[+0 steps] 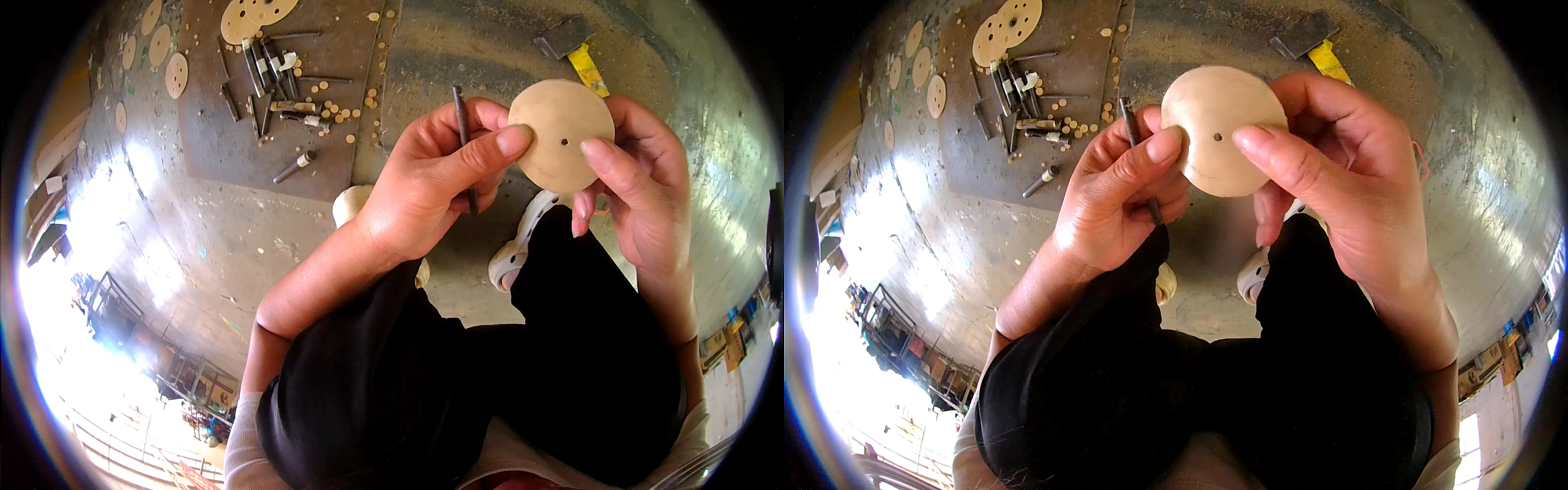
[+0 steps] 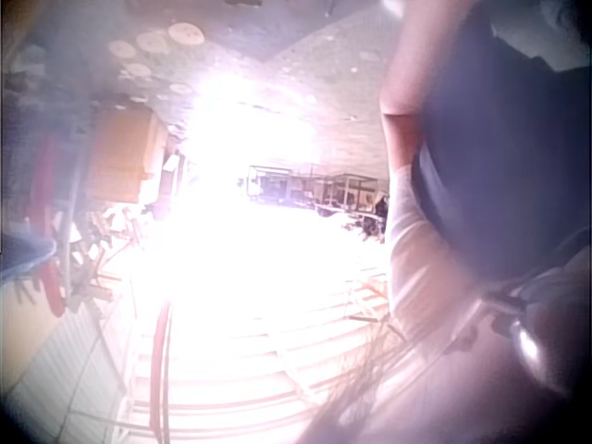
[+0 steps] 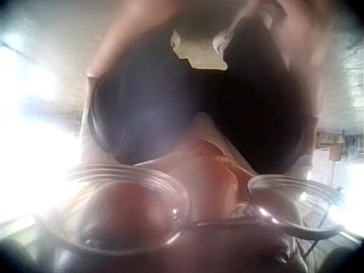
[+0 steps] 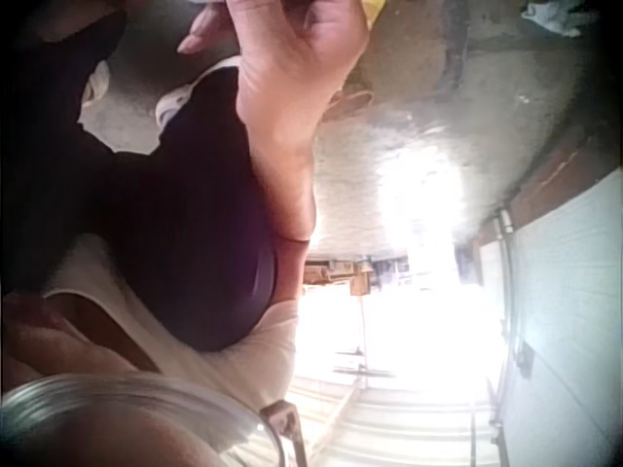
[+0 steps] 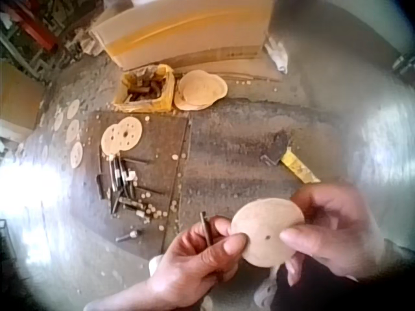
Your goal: The person sits on the floor and uses a metal punch and a hammer to create holes in small, round, beige discs. They repeatedly position the punch on the disc, strike it with the hammer, and then inspect the result. The finished discs are stacked in a pile.
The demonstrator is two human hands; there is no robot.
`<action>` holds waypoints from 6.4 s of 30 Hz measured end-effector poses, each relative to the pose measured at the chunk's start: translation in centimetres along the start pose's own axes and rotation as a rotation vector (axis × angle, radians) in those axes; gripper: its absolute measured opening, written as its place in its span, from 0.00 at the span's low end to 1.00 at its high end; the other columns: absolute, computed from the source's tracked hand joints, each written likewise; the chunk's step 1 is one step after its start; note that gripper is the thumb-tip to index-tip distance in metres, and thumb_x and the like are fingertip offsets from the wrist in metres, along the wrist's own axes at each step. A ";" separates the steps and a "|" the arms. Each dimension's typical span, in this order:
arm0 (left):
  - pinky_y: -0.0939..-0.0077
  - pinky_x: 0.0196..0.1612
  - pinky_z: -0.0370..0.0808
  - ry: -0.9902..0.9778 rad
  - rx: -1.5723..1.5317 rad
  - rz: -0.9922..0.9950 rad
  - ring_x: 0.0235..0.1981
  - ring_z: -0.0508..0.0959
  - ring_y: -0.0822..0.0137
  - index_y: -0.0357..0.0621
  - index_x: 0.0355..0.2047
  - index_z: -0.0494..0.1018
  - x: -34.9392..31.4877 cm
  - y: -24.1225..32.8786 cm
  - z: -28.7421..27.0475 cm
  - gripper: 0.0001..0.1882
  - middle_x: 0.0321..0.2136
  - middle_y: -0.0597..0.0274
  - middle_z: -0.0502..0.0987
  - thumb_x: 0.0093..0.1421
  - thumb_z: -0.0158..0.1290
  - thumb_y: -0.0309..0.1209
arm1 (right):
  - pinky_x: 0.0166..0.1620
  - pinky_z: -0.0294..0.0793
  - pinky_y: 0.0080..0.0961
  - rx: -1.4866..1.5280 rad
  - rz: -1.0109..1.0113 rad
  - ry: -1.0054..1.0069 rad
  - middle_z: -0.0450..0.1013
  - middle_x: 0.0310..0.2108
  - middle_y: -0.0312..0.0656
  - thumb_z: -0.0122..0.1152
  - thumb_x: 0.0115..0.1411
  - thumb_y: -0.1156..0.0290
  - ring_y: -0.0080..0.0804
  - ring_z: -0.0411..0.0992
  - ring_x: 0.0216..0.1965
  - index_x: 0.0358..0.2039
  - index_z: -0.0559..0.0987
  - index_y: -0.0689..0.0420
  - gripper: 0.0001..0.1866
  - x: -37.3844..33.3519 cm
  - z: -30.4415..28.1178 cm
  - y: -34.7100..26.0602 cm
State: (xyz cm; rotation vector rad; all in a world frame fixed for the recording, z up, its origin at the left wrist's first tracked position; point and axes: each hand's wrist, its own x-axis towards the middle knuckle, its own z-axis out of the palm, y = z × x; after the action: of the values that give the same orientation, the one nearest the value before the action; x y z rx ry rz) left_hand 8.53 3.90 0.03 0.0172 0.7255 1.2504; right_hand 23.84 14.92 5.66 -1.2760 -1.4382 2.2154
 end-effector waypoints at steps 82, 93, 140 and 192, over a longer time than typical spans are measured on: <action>0.67 0.39 0.75 0.291 -0.438 0.146 0.25 0.71 0.69 0.43 0.36 0.68 -0.2 -1.5 -7.2 0.07 0.31 0.59 0.72 0.63 0.42 0.31 | 0.26 0.69 0.16 -0.047 0.153 -0.023 0.69 0.22 0.34 0.54 0.59 0.71 0.19 0.68 0.21 0.36 0.73 0.63 0.09 5.6 -1.9 8.4; 0.66 0.47 0.74 0.456 -0.066 0.184 0.35 0.75 0.69 0.42 0.39 0.67 -2.2 -3.8 -10.8 0.05 0.35 0.58 0.74 0.63 0.45 0.26 | 0.26 0.65 0.16 -0.469 0.266 -0.070 0.67 0.27 0.30 0.53 0.59 0.74 0.16 0.64 0.24 0.38 0.71 0.56 0.06 8.6 -7.7 19.1; 0.67 0.34 0.74 1.487 1.417 0.138 0.30 0.79 0.59 0.45 0.32 0.76 -5.9 10.6 -28.7 0.12 0.26 0.61 0.80 0.49 0.59 0.38 | 0.24 0.68 0.36 -1.353 -0.028 -0.160 0.70 0.16 0.40 0.55 0.45 0.73 0.42 0.72 0.21 0.25 0.67 0.53 0.07 9.9 -4.3 17.5; 0.81 0.24 0.76 0.993 0.843 0.420 0.19 0.76 0.73 0.28 0.32 0.73 0.7 8.7 -19.6 0.10 0.23 0.57 0.77 0.56 0.55 0.26 | 0.31 0.71 0.39 -1.545 -0.717 -0.203 0.70 0.27 0.46 0.54 0.52 0.72 0.45 0.72 0.31 0.28 0.71 0.61 0.06 21.5 10.4 4.5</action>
State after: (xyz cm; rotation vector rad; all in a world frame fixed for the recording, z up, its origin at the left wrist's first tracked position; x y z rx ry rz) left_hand -8.75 0.26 -12.17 0.2639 2.1666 1.2212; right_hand 4.25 18.36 -8.25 -0.4252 -3.1351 0.5294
